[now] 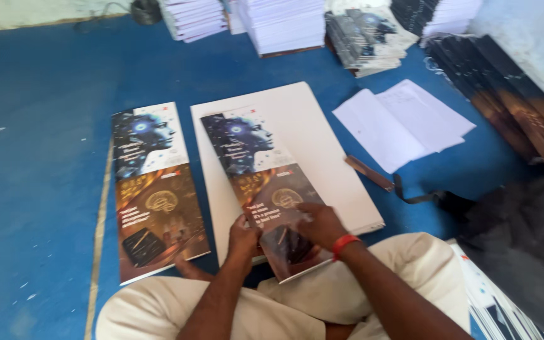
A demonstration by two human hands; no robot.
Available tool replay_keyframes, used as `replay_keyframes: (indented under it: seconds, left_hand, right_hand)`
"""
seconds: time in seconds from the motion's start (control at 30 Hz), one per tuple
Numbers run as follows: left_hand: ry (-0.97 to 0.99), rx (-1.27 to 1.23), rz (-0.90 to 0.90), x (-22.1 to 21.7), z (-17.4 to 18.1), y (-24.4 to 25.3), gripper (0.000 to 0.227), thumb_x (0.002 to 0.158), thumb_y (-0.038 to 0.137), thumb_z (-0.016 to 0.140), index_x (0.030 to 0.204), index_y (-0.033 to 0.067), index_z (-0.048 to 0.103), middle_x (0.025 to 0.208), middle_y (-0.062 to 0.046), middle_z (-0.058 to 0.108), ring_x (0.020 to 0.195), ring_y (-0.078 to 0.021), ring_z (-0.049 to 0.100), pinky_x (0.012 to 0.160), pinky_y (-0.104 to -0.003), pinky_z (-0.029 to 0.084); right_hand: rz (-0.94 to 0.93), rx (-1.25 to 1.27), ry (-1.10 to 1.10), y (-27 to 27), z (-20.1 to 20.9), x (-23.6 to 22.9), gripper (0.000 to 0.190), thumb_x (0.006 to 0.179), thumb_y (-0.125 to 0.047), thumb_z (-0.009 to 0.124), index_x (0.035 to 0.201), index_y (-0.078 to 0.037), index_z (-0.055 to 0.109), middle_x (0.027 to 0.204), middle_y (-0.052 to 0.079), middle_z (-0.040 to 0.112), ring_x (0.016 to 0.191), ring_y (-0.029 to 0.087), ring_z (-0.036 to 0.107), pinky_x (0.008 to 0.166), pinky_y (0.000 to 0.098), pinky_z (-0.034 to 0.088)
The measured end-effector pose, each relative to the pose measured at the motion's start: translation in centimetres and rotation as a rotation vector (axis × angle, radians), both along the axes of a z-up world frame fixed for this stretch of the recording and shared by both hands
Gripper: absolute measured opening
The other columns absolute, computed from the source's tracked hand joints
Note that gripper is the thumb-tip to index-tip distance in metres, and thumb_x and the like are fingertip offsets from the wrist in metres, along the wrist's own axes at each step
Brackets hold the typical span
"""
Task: The person sits on the floor and repeatedly places a book cover onto a stack of blank pages, then uses a wooden mallet to press the spine area. The person stacks the finished items to the side and repeats the process with new materials.
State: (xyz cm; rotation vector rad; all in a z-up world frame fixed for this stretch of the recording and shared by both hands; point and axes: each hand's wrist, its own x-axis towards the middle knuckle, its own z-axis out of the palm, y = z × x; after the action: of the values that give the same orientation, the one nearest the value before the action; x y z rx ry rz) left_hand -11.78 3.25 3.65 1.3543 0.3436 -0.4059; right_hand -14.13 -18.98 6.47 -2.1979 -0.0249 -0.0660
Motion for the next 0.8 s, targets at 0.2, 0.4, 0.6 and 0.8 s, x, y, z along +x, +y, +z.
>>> replay_keyframes:
  seconds: [0.2, 0.4, 0.6, 0.8]
  left_hand:
    - [0.046, -0.013, 0.090, 0.4, -0.4, 0.7, 0.061, 0.081, -0.010, 0.053, 0.137, 0.0148, 0.058, 0.092, -0.007, 0.072, 0.069, -0.0202, 0.072, 0.048, -0.040, 0.062]
    - [-0.068, -0.198, 0.141, 2.0, -5.4, 2.3, 0.045, 0.091, -0.004, 0.066, 0.135, 0.0075, 0.068, 0.094, -0.004, 0.070, 0.075, -0.0136, 0.063, 0.063, -0.028, 0.052]
    - [-0.088, -0.298, 0.237, 3.0, -5.8, 2.7, 0.044, 0.088, -0.002, 0.065, 0.131, 0.0099, 0.067, 0.107, -0.005, 0.076, 0.092, -0.0160, 0.071, 0.084, -0.028, 0.057]
    - [0.200, -0.206, -0.028, 1.0, -4.4, 2.0, 0.027, 0.095, 0.010, 0.074, 0.117, -0.0056, 0.069, 0.104, -0.014, 0.076, 0.092, -0.0233, 0.073, 0.083, -0.034, 0.061]
  right_hand:
    - [-0.351, 0.062, 0.368, -8.3, -10.4, 2.2, 0.060, 0.081, -0.025, 0.082, 0.135, -0.003, 0.067, 0.112, 0.019, 0.077, 0.095, 0.025, 0.074, 0.082, 0.0341, 0.059]
    - [-0.173, 0.459, 0.566, -8.0, -10.4, 2.2, 0.021, 0.095, -0.023, 0.071, 0.102, -0.003, 0.068, 0.078, 0.003, 0.064, 0.064, 0.012, 0.054, 0.057, 0.0282, 0.046]
    - [-0.124, 0.777, 0.771, -5.6, -5.5, 0.7, 0.012, 0.099, -0.020, 0.062, 0.091, -0.013, 0.059, 0.069, -0.003, 0.050, 0.057, 0.009, 0.041, 0.049, 0.0270, 0.037]
    - [-0.255, 0.481, 0.423, -5.2, -4.5, 0.9, 0.019, 0.097, -0.016, 0.064, 0.109, -0.001, 0.067, 0.082, 0.005, 0.066, 0.070, 0.015, 0.057, 0.062, 0.0306, 0.049]
